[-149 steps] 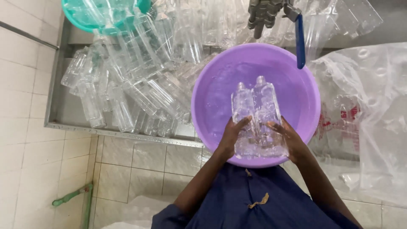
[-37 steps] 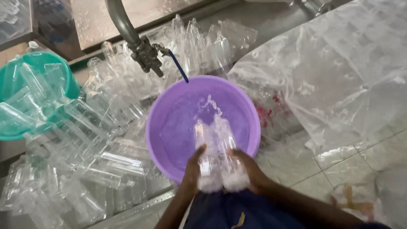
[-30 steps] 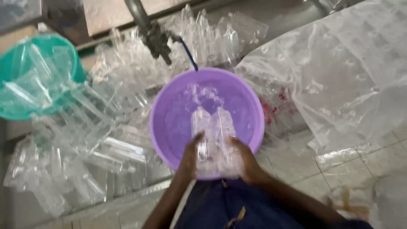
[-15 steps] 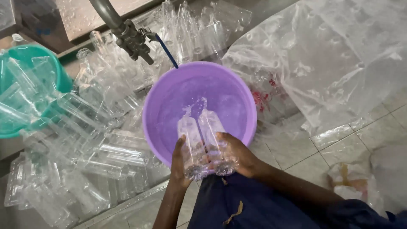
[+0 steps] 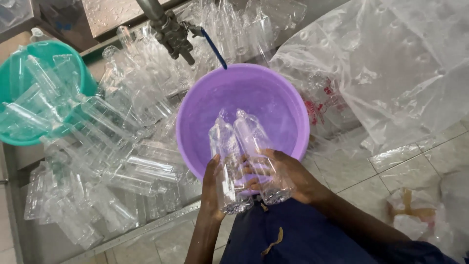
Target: The person is washing clear plastic bottles by submerging them in a purple basin filled with water and then moving them to a separate pile.
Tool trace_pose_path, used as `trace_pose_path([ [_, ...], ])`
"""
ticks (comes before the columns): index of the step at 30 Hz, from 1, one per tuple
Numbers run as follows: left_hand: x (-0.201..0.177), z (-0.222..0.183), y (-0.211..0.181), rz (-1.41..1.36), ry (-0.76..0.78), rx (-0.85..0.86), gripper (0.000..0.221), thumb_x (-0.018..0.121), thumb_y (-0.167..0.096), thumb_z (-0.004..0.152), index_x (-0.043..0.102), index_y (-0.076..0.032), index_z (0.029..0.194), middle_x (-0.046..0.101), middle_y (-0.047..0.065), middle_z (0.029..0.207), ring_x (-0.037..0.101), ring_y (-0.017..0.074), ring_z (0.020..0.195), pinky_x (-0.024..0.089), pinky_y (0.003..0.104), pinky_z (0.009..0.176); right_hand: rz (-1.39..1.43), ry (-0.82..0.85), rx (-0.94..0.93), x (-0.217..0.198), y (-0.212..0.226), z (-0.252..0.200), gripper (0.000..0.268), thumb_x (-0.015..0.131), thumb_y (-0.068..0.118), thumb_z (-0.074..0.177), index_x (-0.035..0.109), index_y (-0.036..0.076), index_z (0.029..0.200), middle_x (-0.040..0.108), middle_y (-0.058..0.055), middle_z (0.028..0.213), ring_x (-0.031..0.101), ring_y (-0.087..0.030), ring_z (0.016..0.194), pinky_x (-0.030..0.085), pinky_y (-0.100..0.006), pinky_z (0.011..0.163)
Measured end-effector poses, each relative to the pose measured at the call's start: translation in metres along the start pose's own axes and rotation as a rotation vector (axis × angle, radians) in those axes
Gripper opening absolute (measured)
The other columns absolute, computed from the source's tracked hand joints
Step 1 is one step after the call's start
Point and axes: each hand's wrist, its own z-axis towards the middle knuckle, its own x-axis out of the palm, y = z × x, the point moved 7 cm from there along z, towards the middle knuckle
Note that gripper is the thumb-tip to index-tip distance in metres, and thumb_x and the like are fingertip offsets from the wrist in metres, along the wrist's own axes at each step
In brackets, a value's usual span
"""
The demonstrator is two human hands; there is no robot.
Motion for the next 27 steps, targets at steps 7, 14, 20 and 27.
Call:
trace_pose_path([
  [7,0.066,-0.039,-0.017,-0.908,1.152,-0.204,0.075,0.049,-0.062,0.112,0.047,-0.007,0.163,0.063,0.023,0.153,0.065,0.0398,0.139,0.053,0.060,0.119,0.021,-0.188,-0.067,-0.014,-0.010,0.003,0.094,0.058,0.050,0.079,0.050,0.007,0.162,0.061,-0.024,0.162,0.060,-0.046,0.148,0.050,-0.067,0.119],
  [14,0.058,-0.039,-0.008,-0.721,0.376,-0.325,0.090,0.074,-0.074,0.088,0.061,-0.009,0.148,0.071,0.017,0.140,0.071,0.0306,0.122,0.062,0.051,0.101,0.090,-0.044,-0.108,-0.029,-0.017,0.025,0.076,0.051,0.064,0.102,0.062,-0.002,0.137,0.072,-0.028,0.130,0.072,-0.042,0.111,0.059,-0.062,0.098],
  [20,0.055,-0.011,-0.003,-0.736,0.551,-0.176,0.103,0.068,-0.073,0.094,0.047,0.005,0.159,0.064,0.029,0.148,0.070,0.0383,0.124,0.059,0.054,0.104,0.008,0.141,-0.138,-0.035,-0.014,0.038,0.096,0.060,0.070,0.101,0.053,-0.008,0.158,0.069,-0.021,0.133,0.069,-0.030,0.114,0.057,-0.043,0.098],
  [27,0.056,0.001,0.004,-1.218,1.066,-0.149,0.099,0.058,-0.071,0.121,0.039,0.016,0.164,0.052,0.038,0.158,0.059,0.0494,0.143,0.045,0.058,0.125,-0.094,-0.158,-0.182,-0.033,-0.006,0.037,0.087,0.063,0.069,0.096,0.050,0.014,0.162,0.066,-0.007,0.139,0.066,-0.022,0.122,0.056,-0.042,0.103],
])
